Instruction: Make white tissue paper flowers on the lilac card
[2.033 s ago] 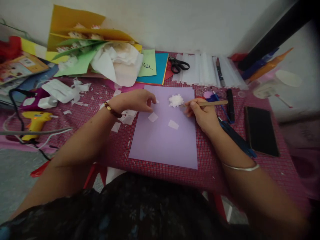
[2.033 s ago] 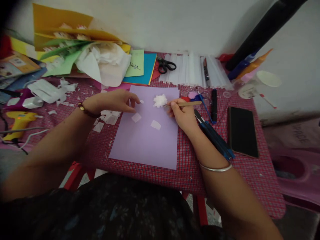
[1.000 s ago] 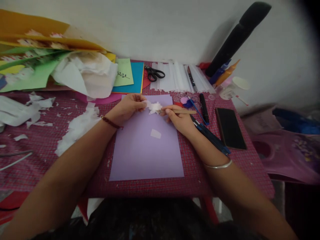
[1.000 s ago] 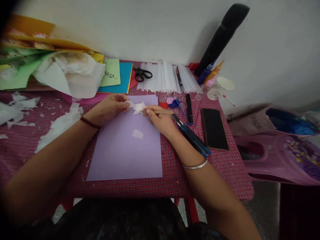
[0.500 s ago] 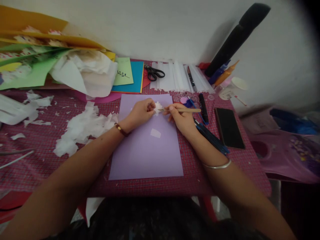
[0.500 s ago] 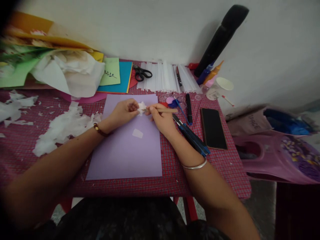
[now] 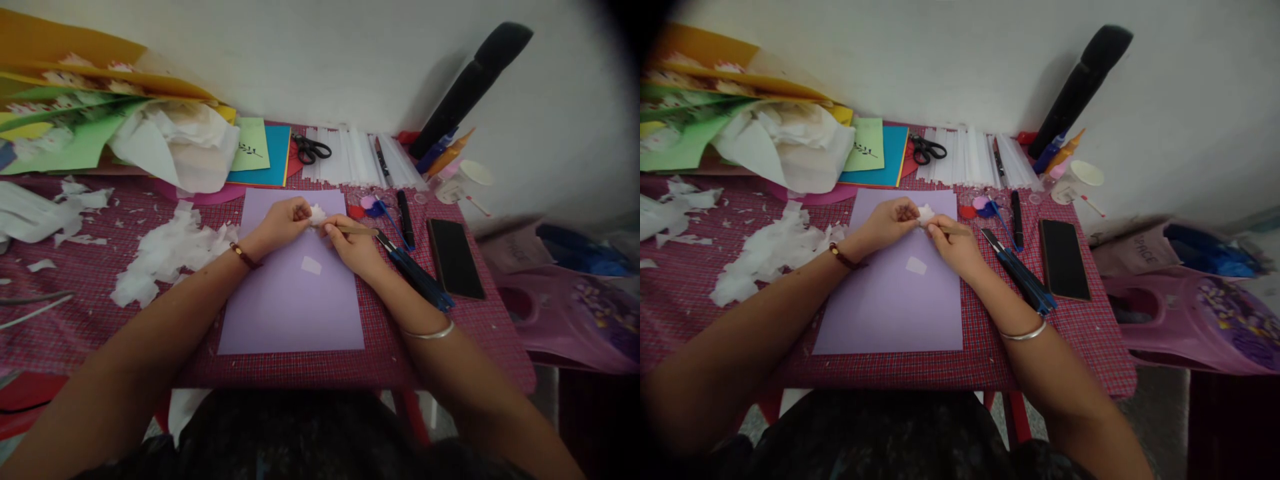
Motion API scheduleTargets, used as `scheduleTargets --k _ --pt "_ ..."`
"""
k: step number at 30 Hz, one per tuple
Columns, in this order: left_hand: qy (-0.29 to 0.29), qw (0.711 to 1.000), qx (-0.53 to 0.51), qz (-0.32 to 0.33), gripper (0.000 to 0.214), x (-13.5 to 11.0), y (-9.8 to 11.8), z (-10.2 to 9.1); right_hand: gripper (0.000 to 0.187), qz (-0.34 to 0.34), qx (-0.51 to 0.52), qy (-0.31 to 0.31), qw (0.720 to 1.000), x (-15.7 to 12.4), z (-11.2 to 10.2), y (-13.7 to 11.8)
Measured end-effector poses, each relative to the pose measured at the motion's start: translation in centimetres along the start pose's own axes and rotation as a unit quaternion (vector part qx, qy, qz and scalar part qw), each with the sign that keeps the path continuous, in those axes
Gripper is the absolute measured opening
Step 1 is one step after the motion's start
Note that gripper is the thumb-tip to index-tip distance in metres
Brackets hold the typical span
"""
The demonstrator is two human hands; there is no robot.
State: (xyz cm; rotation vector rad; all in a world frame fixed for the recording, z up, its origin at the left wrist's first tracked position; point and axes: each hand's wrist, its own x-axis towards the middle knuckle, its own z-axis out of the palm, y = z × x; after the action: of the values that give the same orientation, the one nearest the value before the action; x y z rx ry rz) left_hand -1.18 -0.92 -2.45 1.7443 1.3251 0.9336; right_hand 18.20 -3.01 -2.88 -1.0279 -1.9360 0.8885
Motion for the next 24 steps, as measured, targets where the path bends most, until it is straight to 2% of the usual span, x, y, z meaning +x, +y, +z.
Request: scheduleTargets --k 5,11,14,16,18,20,22,24 --pt "0.01 1.0 -0.016 -0.003 0.007 0.0 0.2 -0.1 0.021 -0.064 -0.079 -0.022 0.995 -0.2 -0.1 -0.4" --pt "0.02 1.0 -0.018 -0.001 0.004 -0.1 0.5 -0.1 0.027 -0.079 -0.197 -0.069 0.975 -0.2 0.2 -0.9" --pt "0.018 1.0 -0.006 -0.005 0.003 -0.4 0.9 -0.6 0.026 -0.082 -0.218 -0.077 0.97 -0.1 0.2 -1.0" --pt "-0.011 1.0 0.014 0.001 0.002 -0.6 1.2 -1.1 0.023 -0.085 -0.185 -0.066 0.977 -0.1 0.1 -0.7" --pt "-0.07 0.997 0.043 0.01 0.003 -0.8 1.5 -1.6 0.021 -0.075 -0.112 -0.042 0.99 0.0 -0.2 -0.3" --pt "-0.153 0.986 0.066 0.013 0.003 -1.2 1.9 -1.9 0.024 -0.028 -0.015 -0.014 0.999 0.1 -0.5 0.2" --pt "-0.225 0.97 0.094 0.019 0.006 -1.6 2.4 -2.0 0.03 0.043 0.071 0.012 0.996 0.2 -0.8 0.6" --pt "-0.256 0.955 0.142 0.046 0.015 -2.1 3.0 -1.8 0.035 0.091 0.123 0.035 0.988 0.4 -1.0 0.7"
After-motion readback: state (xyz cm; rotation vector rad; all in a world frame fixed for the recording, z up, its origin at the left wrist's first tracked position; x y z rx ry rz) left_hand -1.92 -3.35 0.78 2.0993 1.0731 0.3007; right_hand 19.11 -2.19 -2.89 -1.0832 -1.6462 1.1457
